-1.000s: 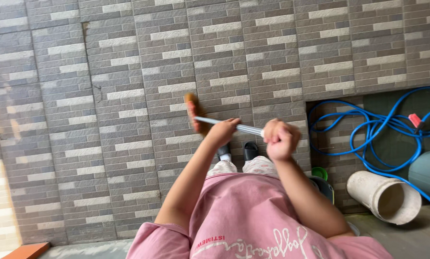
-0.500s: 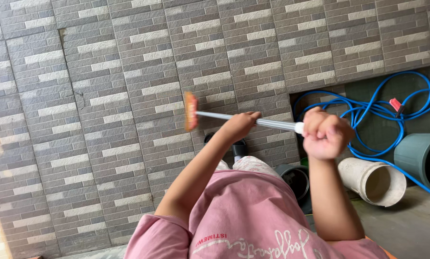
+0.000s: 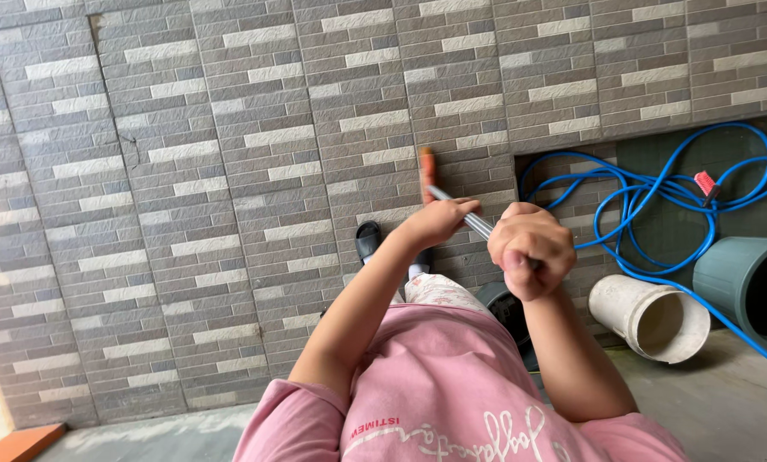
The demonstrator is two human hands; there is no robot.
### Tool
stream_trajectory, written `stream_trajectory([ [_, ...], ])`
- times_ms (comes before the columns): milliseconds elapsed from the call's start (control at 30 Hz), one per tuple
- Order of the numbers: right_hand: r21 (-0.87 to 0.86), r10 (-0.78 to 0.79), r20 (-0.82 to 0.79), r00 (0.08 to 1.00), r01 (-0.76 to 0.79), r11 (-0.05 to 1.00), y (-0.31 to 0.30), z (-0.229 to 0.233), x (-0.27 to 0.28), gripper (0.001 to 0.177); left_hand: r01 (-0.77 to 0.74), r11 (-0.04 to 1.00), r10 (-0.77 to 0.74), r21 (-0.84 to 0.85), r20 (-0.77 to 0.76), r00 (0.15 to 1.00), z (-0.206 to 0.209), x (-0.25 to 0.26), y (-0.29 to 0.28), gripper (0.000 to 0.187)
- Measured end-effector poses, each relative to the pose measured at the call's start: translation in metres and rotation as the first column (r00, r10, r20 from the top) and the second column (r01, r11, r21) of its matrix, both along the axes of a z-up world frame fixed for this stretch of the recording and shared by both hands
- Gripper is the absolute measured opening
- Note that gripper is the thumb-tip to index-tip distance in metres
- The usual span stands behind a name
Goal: The person sweeps a tiled floor using a broom, pushing the broom head across the tiles while walking.
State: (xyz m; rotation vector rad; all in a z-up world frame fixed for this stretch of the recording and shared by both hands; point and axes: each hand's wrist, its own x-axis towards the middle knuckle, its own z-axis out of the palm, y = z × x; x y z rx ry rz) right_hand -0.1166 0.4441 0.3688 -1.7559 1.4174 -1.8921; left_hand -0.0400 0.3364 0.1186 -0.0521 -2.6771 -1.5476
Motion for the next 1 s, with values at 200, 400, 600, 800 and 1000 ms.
stream_trajectory([
  [200, 0.041, -0.127, 0.378, 0.917, 0.121, 0.992, -0.011, -0.079, 0.021, 0.043, -0.225, 0.957, 0.254, -0.183, 0.157, 0.954, -0.025, 0.068, -0.046, 0.035],
  [400, 0.292, -0.017, 0.655, 0.755, -0.233, 0.928, -0.032, -0.146, 0.025, 0.039, -0.384, 0.870, 0.459, -0.308, 0.225, 0.860, -0.078, 0.122, -0.091, 0.022],
  [600, 0.104, 0.237, 0.696, 0.678, -0.421, 0.901, -0.014, -0.126, -0.030, 0.051, -0.302, 0.900, 0.402, -0.315, 0.327, 0.856, -0.029, 0.090, -0.086, 0.024],
  [800, 0.077, 0.115, 0.495, 0.862, -0.175, 0.982, 0.014, -0.025, -0.052, 0.063, -0.200, 0.970, 0.221, -0.135, 0.157, 0.963, 0.028, 0.011, -0.034, 0.036],
  [1000, 0.095, 0.069, 0.151, 0.986, -0.084, 0.992, 0.008, 0.030, -0.035, 0.061, -0.072, 0.997, 0.072, 0.006, -0.073, 0.995, 0.018, -0.049, 0.015, 0.041],
])
